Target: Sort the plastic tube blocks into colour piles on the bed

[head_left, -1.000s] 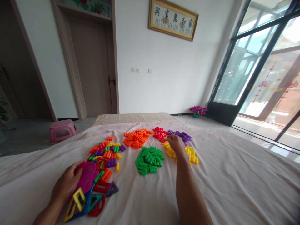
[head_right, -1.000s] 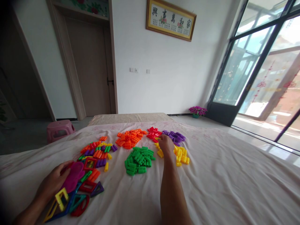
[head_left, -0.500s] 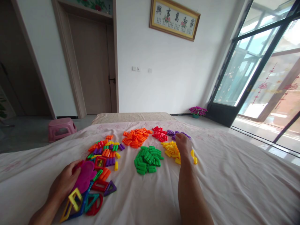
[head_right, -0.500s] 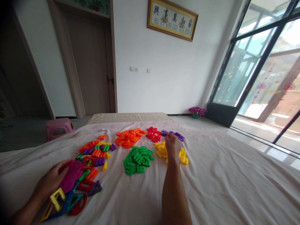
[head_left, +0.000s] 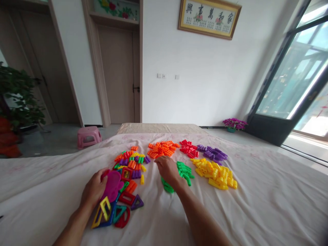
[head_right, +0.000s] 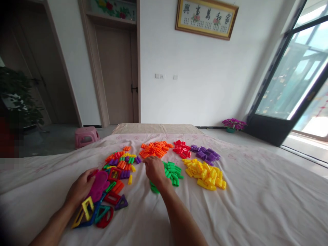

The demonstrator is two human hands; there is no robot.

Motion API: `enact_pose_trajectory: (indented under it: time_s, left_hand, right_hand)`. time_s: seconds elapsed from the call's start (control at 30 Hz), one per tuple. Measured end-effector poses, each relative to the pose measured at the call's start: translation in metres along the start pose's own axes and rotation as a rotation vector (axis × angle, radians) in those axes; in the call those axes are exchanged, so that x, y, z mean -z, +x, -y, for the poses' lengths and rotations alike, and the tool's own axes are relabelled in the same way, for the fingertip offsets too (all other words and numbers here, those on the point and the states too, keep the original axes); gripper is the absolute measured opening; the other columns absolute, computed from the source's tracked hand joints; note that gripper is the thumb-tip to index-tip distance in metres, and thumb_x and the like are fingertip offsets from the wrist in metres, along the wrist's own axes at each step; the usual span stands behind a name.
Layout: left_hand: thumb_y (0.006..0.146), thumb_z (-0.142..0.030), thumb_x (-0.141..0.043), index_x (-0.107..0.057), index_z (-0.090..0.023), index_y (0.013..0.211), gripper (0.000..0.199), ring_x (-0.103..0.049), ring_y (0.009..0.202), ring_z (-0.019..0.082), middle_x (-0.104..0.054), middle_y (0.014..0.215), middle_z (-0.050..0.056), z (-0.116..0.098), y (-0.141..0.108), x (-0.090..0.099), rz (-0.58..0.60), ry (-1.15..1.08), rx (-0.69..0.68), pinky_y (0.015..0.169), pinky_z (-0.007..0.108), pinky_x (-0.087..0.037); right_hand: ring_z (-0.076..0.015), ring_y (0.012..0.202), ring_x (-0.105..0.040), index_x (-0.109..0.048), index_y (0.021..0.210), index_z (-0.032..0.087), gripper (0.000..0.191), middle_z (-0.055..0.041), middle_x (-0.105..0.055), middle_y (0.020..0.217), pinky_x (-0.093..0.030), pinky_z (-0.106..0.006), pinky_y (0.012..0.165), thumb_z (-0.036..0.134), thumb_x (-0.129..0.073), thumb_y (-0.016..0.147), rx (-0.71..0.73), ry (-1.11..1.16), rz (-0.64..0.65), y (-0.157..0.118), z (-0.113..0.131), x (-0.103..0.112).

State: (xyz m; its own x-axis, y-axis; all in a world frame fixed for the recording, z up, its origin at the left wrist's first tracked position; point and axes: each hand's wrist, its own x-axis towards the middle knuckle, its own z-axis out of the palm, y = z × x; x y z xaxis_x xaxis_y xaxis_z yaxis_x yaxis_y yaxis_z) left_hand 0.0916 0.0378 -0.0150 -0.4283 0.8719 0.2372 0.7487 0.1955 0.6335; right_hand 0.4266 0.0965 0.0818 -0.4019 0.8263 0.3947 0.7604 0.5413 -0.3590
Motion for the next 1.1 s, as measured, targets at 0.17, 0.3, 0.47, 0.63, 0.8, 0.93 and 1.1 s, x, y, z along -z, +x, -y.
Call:
enact_pose_trajectory:
  time_s: [0.17, 0.3, 0.47, 0.63, 0.8, 0.93, 1.1]
  left_hand:
    - [0.09, -0.03, -0.042, -0.059, -0.019, 0.128, 0.042, -0.063, 0.117, 0.024, -0.066, 0.13, 0.01, -0.005, -0.001, 0.003, -0.016, 0.038, 0.043, 0.098, 0.034, -0.047]
    - [0.089, -0.029, -0.044, -0.06, -0.02, 0.126, 0.041, -0.064, 0.114, 0.024, -0.068, 0.127, 0.01, -0.009, -0.002, 0.005, -0.014, 0.067, 0.045, 0.095, 0.033, -0.048]
    - [0.089, -0.03, -0.044, -0.06, -0.019, 0.127, 0.042, -0.062, 0.118, 0.025, -0.067, 0.129, 0.01, -0.008, -0.001, 0.005, -0.003, 0.066, 0.036, 0.098, 0.034, -0.047]
    - [0.089, -0.035, -0.044, -0.059, -0.02, 0.128, 0.045, -0.063, 0.115, 0.025, -0.067, 0.127, 0.01, 0.002, 0.003, 0.002, 0.015, 0.048, 0.041, 0.095, 0.034, -0.048]
    - [0.088, -0.038, -0.045, -0.058, -0.022, 0.129, 0.046, -0.065, 0.112, 0.027, -0.067, 0.128, 0.01, 0.011, 0.007, 0.0, 0.028, 0.02, 0.057, 0.094, 0.037, -0.049]
    - [0.088, -0.038, -0.045, -0.058, -0.022, 0.129, 0.046, -0.064, 0.112, 0.028, -0.067, 0.128, 0.011, 0.013, 0.008, -0.001, 0.039, 0.018, 0.045, 0.094, 0.038, -0.049]
    - [0.088, -0.039, -0.045, -0.06, -0.022, 0.127, 0.045, -0.064, 0.111, 0.029, -0.067, 0.127, 0.011, 0.01, 0.007, 0.001, 0.046, 0.035, 0.055, 0.091, 0.038, -0.05]
  right_hand:
    - [-0.0204, 0.098, -0.061, -0.071, 0.109, 0.023, 0.023, -0.005, -0.071, 0.104, -0.042, -0.03, 0.086, 0.033, -0.055, 0.095, 0.12, -0.056, 0.136, -0.018, 0.038, -0.029]
    - [-0.0256, 0.098, -0.057, -0.07, 0.101, 0.021, 0.035, -0.0087, -0.067, 0.1, -0.042, -0.037, 0.085, 0.05, -0.052, 0.094, 0.078, -0.198, 0.147, -0.024, 0.047, -0.042]
    - [-0.025, 0.1, -0.055, -0.07, 0.096, 0.019, 0.023, -0.0095, -0.066, 0.101, -0.04, -0.037, 0.086, 0.037, -0.057, 0.092, 0.112, -0.24, 0.187, -0.024, 0.046, -0.051]
    - [-0.0193, 0.092, -0.06, -0.071, 0.103, 0.023, 0.024, -0.0059, -0.068, 0.099, -0.04, -0.028, 0.076, 0.027, -0.048, 0.097, 0.051, -0.155, 0.158, -0.014, 0.031, -0.034]
    - [-0.0171, 0.095, -0.062, -0.071, 0.103, 0.024, 0.025, -0.0048, -0.068, 0.103, -0.04, -0.024, 0.076, 0.028, -0.048, 0.097, -0.137, -0.119, -0.045, 0.004, -0.018, 0.022]
    - [-0.0187, 0.099, -0.063, -0.073, 0.106, 0.024, 0.024, -0.0064, -0.069, 0.109, -0.04, -0.025, 0.079, 0.029, -0.054, 0.092, -0.427, -0.167, -0.15, 0.0, -0.075, 0.066]
    - [-0.0223, 0.097, -0.065, -0.076, 0.1, 0.024, 0.026, -0.0081, -0.072, 0.105, -0.042, -0.027, 0.074, 0.028, -0.053, 0.089, -0.71, -0.267, -0.144, -0.026, -0.132, 0.099]
